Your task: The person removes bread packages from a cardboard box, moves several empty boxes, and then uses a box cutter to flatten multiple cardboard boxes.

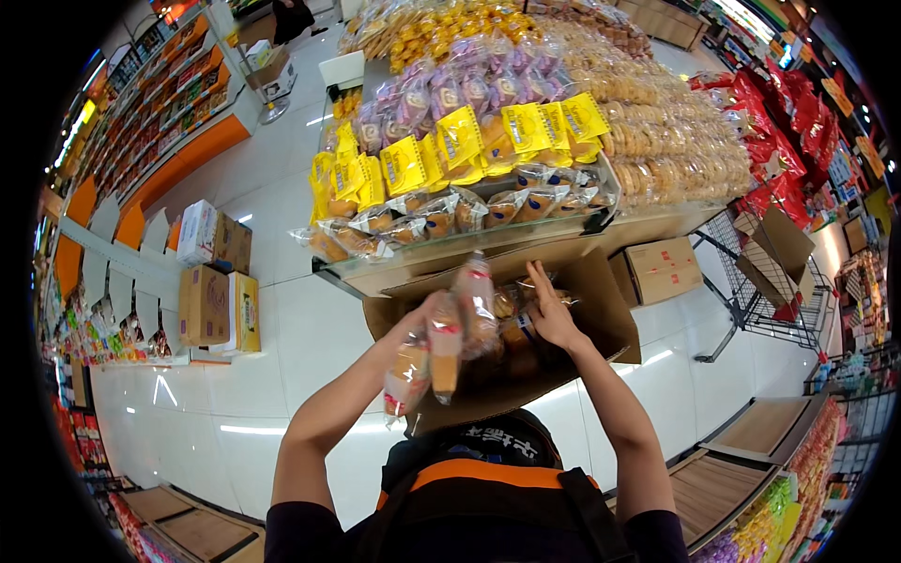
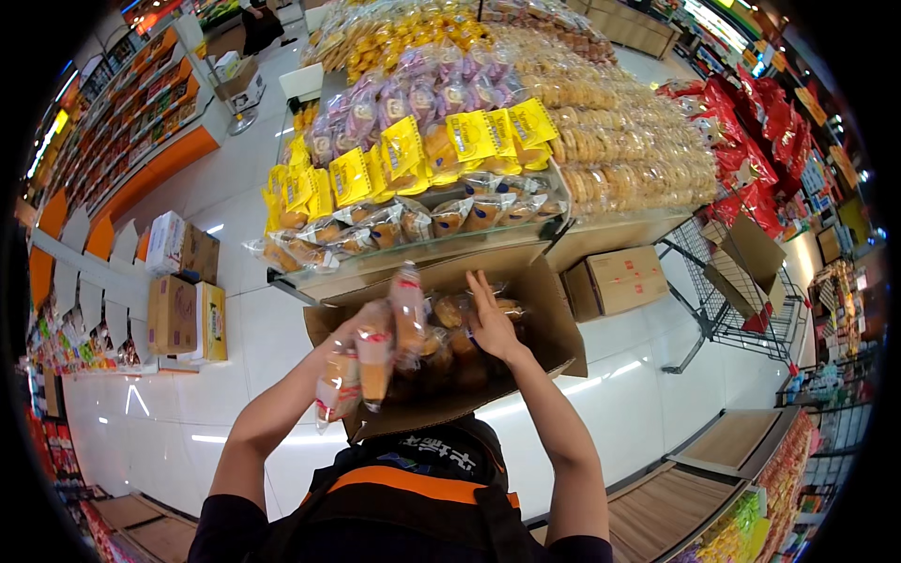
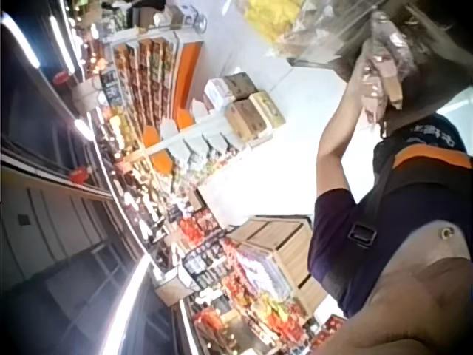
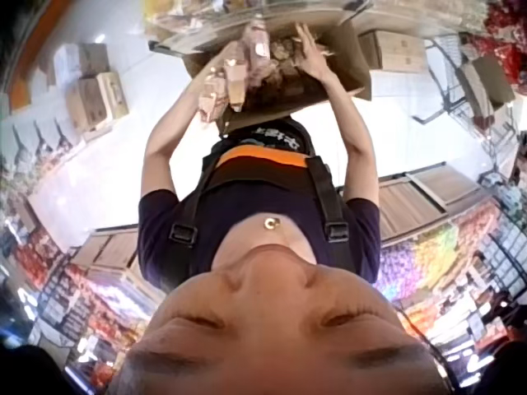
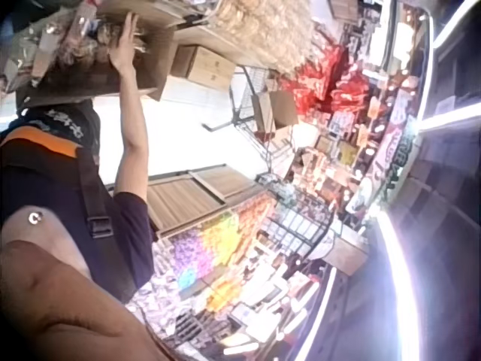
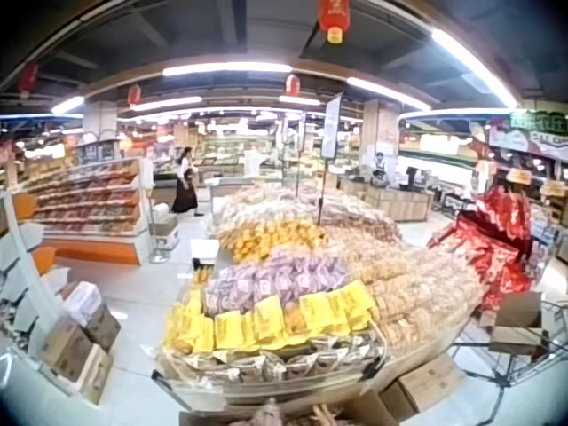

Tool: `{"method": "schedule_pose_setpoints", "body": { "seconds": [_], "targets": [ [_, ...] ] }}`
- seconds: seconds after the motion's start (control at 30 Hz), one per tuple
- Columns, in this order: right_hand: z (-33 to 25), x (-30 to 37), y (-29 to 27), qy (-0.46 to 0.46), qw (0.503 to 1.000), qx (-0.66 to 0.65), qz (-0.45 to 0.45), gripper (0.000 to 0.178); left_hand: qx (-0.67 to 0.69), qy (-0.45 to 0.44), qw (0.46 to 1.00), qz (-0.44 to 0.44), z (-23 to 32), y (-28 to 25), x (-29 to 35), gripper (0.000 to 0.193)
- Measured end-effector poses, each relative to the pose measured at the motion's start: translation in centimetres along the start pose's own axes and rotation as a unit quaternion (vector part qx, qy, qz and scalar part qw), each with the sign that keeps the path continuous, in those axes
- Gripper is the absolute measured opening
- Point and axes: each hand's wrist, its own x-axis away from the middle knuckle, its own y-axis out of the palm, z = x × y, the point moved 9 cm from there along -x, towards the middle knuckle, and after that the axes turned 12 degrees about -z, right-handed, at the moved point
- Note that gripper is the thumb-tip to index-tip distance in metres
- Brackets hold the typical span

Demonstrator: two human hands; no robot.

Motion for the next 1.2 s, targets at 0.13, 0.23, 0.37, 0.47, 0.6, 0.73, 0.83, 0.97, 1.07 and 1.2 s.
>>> {"method": "schedule_pose_setpoints", "body": {
  "seconds": [0.13,0.23,0.37,0.47,0.6,0.73,0.83,0.97,1.07,1.2],
  "targets": [
    [5.9,0.4,2.1,0.108,0.884,-0.454,-0.009,0.050,-0.251,-0.060,0.949,0.181,2.0,3.4,-3.2,0.059],
    [9.0,3.2,2.8,0.233,0.780,-0.580,-0.025,0.049,-0.439,0.030,0.879,0.182,2.4,-1.0,-8.8,0.062],
    [9.3,8.8,-3.3,0.346,0.769,-0.459,0.281,0.046,-0.589,0.012,0.759,0.278,-0.2,-7.2,-13.2,0.059],
    [12.1,10.0,-3.2,0.284,0.858,-0.327,0.276,0.037,-0.601,0.044,0.748,0.278,-1.0,-9.0,-14.6,0.056],
    [10.3,9.6,-2.5,0.257,0.926,-0.214,0.177,0.031,-0.763,0.106,0.618,0.158,-2.6,-6.0,-11.4,0.055],
    [7.2,8.3,-2.9,0.215,0.964,-0.043,0.149,0.031,-0.822,-0.109,0.540,-0.147,-10.5,-5.2,-9.1,0.065],
    [6.2,5.2,-1.7,0.206,0.978,0.018,0.018,0.036,-0.874,-0.082,0.464,-0.122,-11.7,-1.8,-7.1,0.075],
    [6.5,0.5,0.1,0.129,0.984,0.093,-0.083,0.038,-0.949,-0.081,0.222,-0.208,-12.7,2.9,-7.1,0.064],
    [10.2,-1.5,2.2,0.138,0.957,0.246,-0.062,0.041,-0.942,0.117,0.310,-0.059,-8.4,4.7,-8.1,0.045],
    [12.1,-1.5,3.1,0.260,0.905,0.257,-0.217,0.047,-0.865,0.169,0.472,0.023,-2.3,8.5,-3.3,0.040]
  ]
}}
